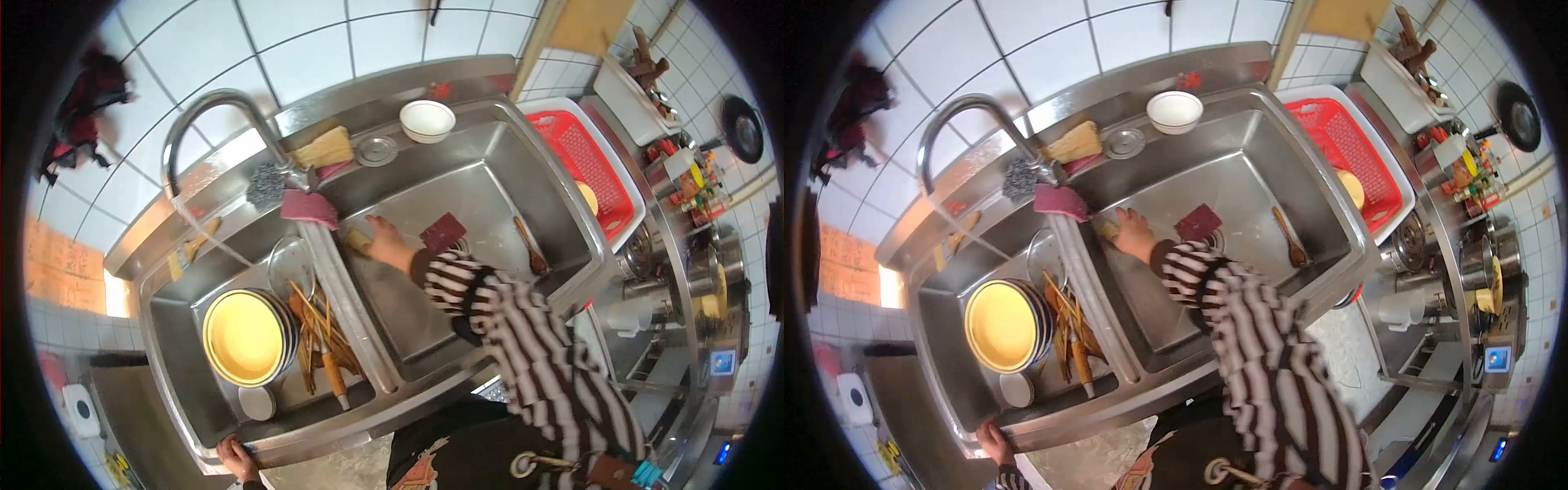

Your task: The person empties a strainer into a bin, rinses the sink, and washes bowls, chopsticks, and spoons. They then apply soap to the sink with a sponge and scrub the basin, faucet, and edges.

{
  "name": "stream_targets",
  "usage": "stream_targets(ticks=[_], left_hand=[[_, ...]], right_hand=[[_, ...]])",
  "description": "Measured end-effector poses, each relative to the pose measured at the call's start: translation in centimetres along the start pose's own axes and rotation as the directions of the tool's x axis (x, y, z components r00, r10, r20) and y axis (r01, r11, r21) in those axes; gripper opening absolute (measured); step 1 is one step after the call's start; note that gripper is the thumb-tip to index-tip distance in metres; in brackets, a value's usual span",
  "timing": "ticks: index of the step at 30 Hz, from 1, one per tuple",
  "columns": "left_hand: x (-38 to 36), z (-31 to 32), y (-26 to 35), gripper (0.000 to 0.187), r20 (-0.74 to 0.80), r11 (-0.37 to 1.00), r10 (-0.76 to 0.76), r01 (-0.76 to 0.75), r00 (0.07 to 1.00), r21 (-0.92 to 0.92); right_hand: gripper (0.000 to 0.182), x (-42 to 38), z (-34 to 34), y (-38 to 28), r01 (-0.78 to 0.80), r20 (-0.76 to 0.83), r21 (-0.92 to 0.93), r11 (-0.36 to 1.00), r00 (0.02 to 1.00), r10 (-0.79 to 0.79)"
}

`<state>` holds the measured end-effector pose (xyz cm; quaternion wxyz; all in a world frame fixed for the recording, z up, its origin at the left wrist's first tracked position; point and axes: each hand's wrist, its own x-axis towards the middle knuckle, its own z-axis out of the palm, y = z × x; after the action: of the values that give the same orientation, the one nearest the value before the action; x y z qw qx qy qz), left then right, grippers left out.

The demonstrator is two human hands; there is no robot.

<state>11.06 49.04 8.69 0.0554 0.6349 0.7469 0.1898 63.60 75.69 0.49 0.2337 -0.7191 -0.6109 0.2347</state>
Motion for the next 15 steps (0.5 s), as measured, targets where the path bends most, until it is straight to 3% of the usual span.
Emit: stream_targets(ticks=[1, 2, 4, 5, 6, 8, 9, 11, 13, 14, 15], left_hand=[[0.0, 0.3, -1.0, 0.022, -0.01, 0.999, 0.045, -0.045, 0.999, 0.007], [0.1, 0.4, -1.8, 0.023, -0.001, 0.993, 0.104, -0.104, 0.995, 0.05], [0.0, 0.6, -2.6, 0.023, -0.026, 0.999, 0.042, -0.042, 0.999, 0.008], [0.2, 0.6, -2.7, 0.023, -0.012, 0.999, 0.044, -0.044, 0.999, 0.015], [0.0, 0.4, -2.8, 0.023, 0.009, 0.998, 0.052, -0.052, 0.999, 0.02], [-0.2, 0.1, -2.5, 0.023, 0.037, 0.998, 0.055, -0.056, 0.998, 0.024], [-0.1, 0.1, -2.4, 0.023, 0.02, 0.998, 0.057, -0.057, 0.998, 0.004], [0.0, 0.3, -3.4, 0.024, 0.03, 0.998, 0.052, -0.053, 0.998, 0.019], [-0.2, 0.8, -4.6, 0.025, 0.042, 0.999, -0.002, 0.005, 0.999, -0.054], [-0.2, 0.9, -5.2, 0.026, 0.055, 0.991, -0.053, 0.059, 0.997, -0.121], [-0.2, 0.9, -5.7, 0.027, 0.059, 0.997, -0.017, 0.021, 0.998, -0.072]], right_hand=[[0.062, -0.2, 0.1, -0.8, -0.112, 0.044, -0.087, 0.99, 0.992, 0.116], [0.062, 0.1, 1.3, -0.2, -0.124, 0.038, -0.078, 0.989, 0.991, 0.127], [0.057, 0.4, 3.6, 1.0, 0.0, 0.148, -0.345, 0.939, 0.988, 0.055], [0.045, 0.6, 4.4, 1.5, 0.079, 0.169, -0.311, 0.947, 0.985, -0.027], [0.045, 0.5, 4.8, 2.7, 0.07, 0.18, -0.308, 0.949, 0.984, -0.014], [0.033, 0.3, 2.6, 3.5, 0.341, 0.266, -0.295, 0.893, 0.927, -0.266], [0.027, 0.3, 0.8, 4.0, 0.32, 0.23, -0.355, 0.879, 0.941, -0.249], [0.027, 0.9, -3.3, 7.2, 0.261, 0.245, -0.275, 0.925, 0.95, -0.195], [0.027, -1.0, -8.4, 9.4, 0.222, 0.321, -0.517, 0.827, 0.946, -0.054], [0.025, -1.9, -8.7, 13.3, 0.293, 0.344, -0.433, 0.853, 0.928, -0.144], [0.024, -2.7, -8.9, 16.9, 0.363, 0.359, -0.344, 0.866, 0.903, -0.236]])
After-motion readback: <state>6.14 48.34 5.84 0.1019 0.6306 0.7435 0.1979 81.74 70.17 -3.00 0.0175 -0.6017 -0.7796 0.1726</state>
